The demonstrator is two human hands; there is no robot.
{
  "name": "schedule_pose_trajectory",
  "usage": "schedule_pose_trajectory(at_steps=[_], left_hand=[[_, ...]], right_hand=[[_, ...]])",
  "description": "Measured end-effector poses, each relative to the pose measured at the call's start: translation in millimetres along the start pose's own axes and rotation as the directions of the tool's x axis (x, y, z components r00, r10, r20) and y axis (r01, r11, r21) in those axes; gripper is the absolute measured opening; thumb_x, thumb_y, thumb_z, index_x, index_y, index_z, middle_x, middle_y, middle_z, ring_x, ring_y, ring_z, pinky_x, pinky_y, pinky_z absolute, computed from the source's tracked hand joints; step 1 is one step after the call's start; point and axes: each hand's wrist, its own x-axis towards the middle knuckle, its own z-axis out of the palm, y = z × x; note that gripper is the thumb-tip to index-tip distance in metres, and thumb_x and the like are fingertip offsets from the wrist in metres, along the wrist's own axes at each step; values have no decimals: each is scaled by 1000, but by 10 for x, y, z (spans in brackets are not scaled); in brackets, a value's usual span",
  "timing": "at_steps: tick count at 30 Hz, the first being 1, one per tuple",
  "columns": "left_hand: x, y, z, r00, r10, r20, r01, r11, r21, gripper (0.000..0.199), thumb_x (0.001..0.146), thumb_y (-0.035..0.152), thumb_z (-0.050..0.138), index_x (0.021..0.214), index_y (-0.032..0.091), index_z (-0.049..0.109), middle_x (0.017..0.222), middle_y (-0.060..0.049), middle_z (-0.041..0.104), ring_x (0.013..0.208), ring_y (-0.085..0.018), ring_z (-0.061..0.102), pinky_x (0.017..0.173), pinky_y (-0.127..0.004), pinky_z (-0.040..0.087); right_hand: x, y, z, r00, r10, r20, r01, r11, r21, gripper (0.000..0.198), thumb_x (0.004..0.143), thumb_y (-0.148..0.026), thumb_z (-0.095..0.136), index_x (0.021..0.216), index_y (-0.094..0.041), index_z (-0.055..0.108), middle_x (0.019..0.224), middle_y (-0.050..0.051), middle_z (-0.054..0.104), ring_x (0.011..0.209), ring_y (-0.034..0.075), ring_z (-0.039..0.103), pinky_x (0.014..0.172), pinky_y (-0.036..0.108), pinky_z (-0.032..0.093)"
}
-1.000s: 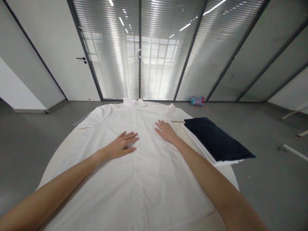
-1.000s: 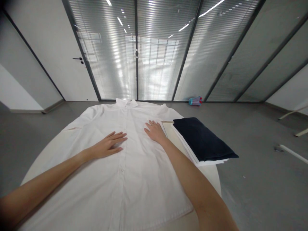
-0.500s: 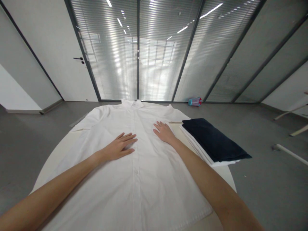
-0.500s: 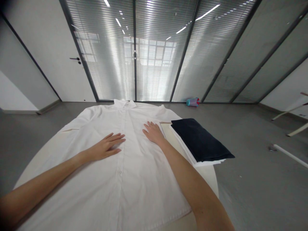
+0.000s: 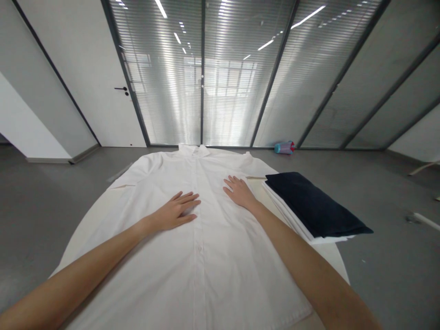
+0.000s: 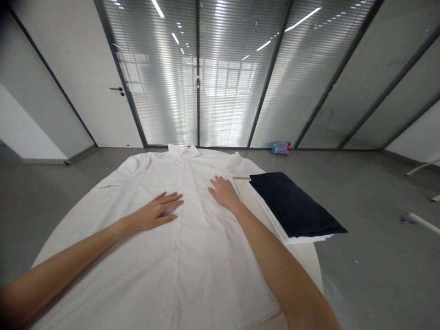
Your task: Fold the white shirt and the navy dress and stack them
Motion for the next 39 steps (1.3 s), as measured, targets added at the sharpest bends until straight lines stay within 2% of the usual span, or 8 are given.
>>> schedule_pose_trajectory(at_steps=[14, 17, 21, 23, 25, 31, 35, 39], left_hand=[[-24, 14, 7, 1000, 1, -9, -1, 1000, -9, 57, 102, 57, 38, 153, 30, 40, 163, -4, 32, 152, -23, 26, 125, -47, 14], [30, -8, -34, 999, 3, -32, -4, 999, -45, 55, 100, 57, 43, 147, 29, 49, 158, -5, 42, 147, -25, 36, 123, -47, 22], [433, -266, -193, 981, -146, -128, 124, 978, -167, 43, 98, 54, 47, 119, 24, 71, 126, -6, 71, 111, -23, 68, 97, -34, 51], [783, -507, -295, 946, -263, -187, 236, 959, -156, 38, 95, 47, 50, 111, 22, 73, 116, -7, 74, 95, -22, 72, 87, -31, 55], [1168, -780, -380, 917, -332, -221, 332, 943, -39, 32, 92, 38, 54, 110, 21, 74, 116, -7, 73, 92, -21, 71, 88, -31, 53], [1979, -1347, -319, 882, -410, -233, 436, 898, 67, 35, 91, 32, 54, 119, 20, 71, 119, -12, 70, 107, -28, 66, 96, -39, 49], [2089, -1391, -94, 853, -449, -267, 491, 863, 118, 38, 93, 41, 52, 121, 21, 68, 133, -16, 60, 130, -38, 49, 104, -54, 39], [2068, -1373, 9, 842, -462, -278, 511, 849, 136, 41, 97, 42, 43, 127, 21, 61, 140, -14, 54, 134, -32, 46, 109, -51, 34]], right_hand=[[-8, -31, -33, 1000, 11, 6, -11, 1000, -15, 55, 105, -47, 32, 150, -19, 46, 161, 12, 35, 149, 30, 31, 120, 47, 24], [-15, -52, -46, 1000, 19, -1, -19, 1000, -7, 55, 105, -45, 33, 150, -18, 46, 161, 13, 35, 149, 30, 31, 120, 47, 24], [-28, -91, -78, 999, 32, -5, -32, 999, 2, 53, 104, -43, 36, 149, -18, 49, 160, 13, 38, 148, 30, 33, 120, 47, 25], [-35, -105, -92, 999, 37, -16, -37, 999, 2, 51, 104, -42, 37, 147, -19, 50, 159, 12, 39, 148, 29, 34, 120, 47, 24], [-41, -111, -98, 999, 45, -31, -45, 999, 5, 50, 104, -41, 38, 147, -19, 51, 159, 12, 40, 147, 28, 34, 120, 46, 23], [-40, -100, -84, 998, 40, -43, -40, 999, 9, 50, 103, -41, 39, 145, -18, 53, 158, 12, 41, 146, 29, 36, 119, 47, 26], [-37, -99, -81, 998, 44, -46, -44, 999, 9, 51, 103, -41, 39, 146, -18, 52, 158, 12, 41, 146, 30, 36, 121, 47, 23], [-36, -100, -76, 998, 45, -39, -45, 999, 10, 51, 103, -41, 39, 147, -18, 51, 158, 12, 40, 147, 30, 35, 121, 48, 23]])
